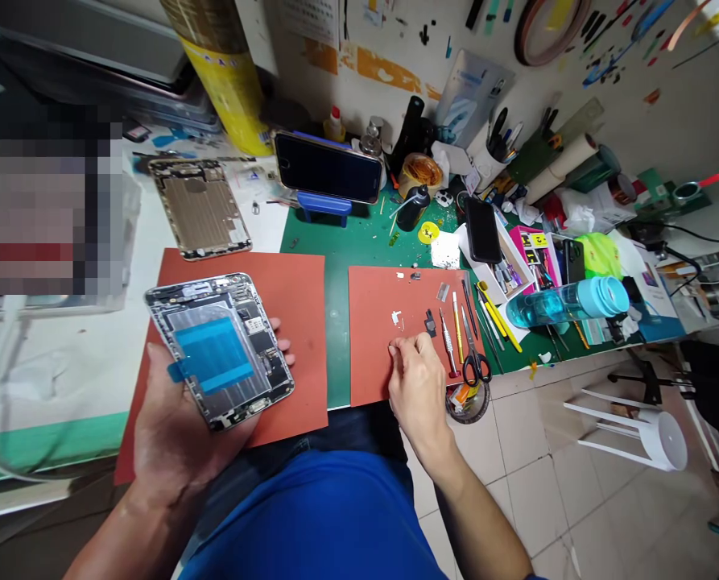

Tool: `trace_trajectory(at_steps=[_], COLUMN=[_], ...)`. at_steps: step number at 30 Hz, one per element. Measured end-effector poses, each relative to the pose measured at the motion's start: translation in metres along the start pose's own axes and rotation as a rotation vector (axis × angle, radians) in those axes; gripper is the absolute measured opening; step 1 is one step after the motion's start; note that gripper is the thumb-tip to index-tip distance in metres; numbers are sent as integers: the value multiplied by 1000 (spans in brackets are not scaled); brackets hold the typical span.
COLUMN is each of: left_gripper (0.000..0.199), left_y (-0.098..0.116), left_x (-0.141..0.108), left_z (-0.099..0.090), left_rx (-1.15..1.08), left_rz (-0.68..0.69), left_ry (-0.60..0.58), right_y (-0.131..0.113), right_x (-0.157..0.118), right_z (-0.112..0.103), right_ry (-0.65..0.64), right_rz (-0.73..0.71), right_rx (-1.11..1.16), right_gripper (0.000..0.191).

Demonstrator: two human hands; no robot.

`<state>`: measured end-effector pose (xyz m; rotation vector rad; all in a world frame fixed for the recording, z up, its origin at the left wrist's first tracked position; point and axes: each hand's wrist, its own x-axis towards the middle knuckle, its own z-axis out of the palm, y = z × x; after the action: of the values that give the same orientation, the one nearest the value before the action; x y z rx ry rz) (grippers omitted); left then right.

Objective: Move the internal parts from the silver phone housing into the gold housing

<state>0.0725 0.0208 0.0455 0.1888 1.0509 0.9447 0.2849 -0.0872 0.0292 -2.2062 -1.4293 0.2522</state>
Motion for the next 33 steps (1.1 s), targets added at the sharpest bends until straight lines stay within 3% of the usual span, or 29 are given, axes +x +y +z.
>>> trace_trajectory(at_steps=[8,13,15,20,22,27,33], left_gripper=[72,71,69,69,74,81,78], left_y=[-1,-3,-4,-9,-10,-10,-11], left_x=[1,0,-3,-13,-18,-28,-34], left_z=[-1,-3,-4,-6,-5,-7,-8], left_rx=[4,-43,-65,-106,-120,-149,-147], left_rz=[-17,-41,-71,-59,-81,-144,-140], left_ry=[3,-52,-94,-271,-344,-508,-524], right_y=[1,-15,-26,-57,-65,-71,-72], right_x=[-7,-26,-38,-58,-58,-56,-60], right_z=[-12,-27,-27,-3,6,12,10], right_ry=[160,227,134,-296,-379,-394,-388], right_rz=[34,43,53,178,243,292,305], right_rx=[64,205,334,754,883,944,959], right_gripper=[23,16,15,22,27,29,32])
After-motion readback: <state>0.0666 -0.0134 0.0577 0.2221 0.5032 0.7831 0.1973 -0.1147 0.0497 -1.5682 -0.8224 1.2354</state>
